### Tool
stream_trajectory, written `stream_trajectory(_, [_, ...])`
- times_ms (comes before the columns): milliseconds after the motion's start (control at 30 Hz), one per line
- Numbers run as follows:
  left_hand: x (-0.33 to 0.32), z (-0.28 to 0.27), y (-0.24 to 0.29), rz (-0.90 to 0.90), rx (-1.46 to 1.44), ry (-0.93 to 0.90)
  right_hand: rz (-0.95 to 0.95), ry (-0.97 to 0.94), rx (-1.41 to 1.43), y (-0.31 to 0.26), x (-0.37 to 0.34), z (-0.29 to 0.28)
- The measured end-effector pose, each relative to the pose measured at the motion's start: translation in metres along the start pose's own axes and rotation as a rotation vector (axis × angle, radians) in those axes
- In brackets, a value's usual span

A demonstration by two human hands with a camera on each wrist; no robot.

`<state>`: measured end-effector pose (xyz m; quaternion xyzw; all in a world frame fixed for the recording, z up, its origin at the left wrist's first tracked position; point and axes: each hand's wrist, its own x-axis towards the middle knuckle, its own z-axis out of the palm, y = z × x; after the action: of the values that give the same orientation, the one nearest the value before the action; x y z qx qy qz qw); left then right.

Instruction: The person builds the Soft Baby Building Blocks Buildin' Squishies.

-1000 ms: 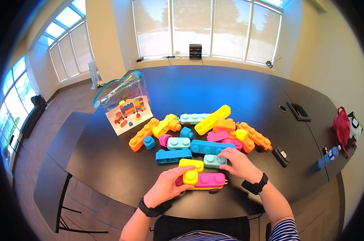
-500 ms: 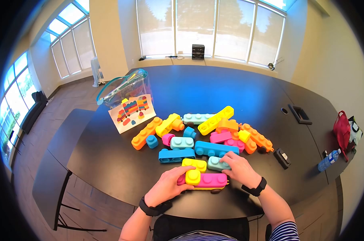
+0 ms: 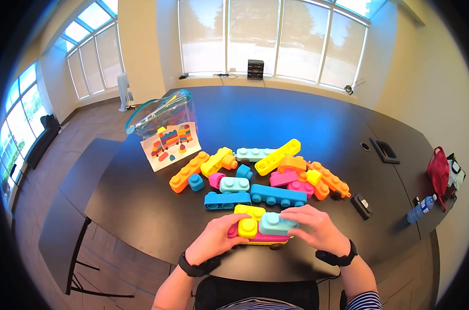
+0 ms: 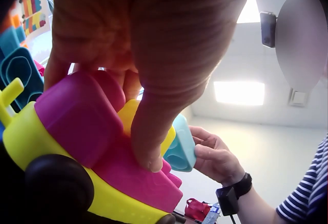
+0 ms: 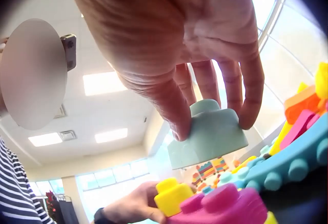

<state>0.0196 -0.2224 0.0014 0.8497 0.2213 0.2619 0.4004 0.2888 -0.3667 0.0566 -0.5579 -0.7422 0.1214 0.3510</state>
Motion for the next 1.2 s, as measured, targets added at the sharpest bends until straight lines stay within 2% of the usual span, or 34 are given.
stream_trajectory(367, [-0.002,0.001,0.001,-0.021,-0.014,0.001,-0.032,-0.073,-0.087,-0.002,-0.001,0.013])
stream_trajectory(800, [-0.003,0.005,-0.003,-0.027,0.028,0.015,-0.078,-0.030,-0.221,-0.004,-0.011,0.020])
stream_trajectory(1000, [-0.005,0.006,-0.002,-0.009,0.026,0.031,-0.104,-0.012,-0.138,0.006,-0.012,0.022])
stream_trajectory(1200, [-0.004,-0.004,0.003,-0.032,0.047,-0.008,0.009,-0.219,0.057,0.020,0.009,-0.009])
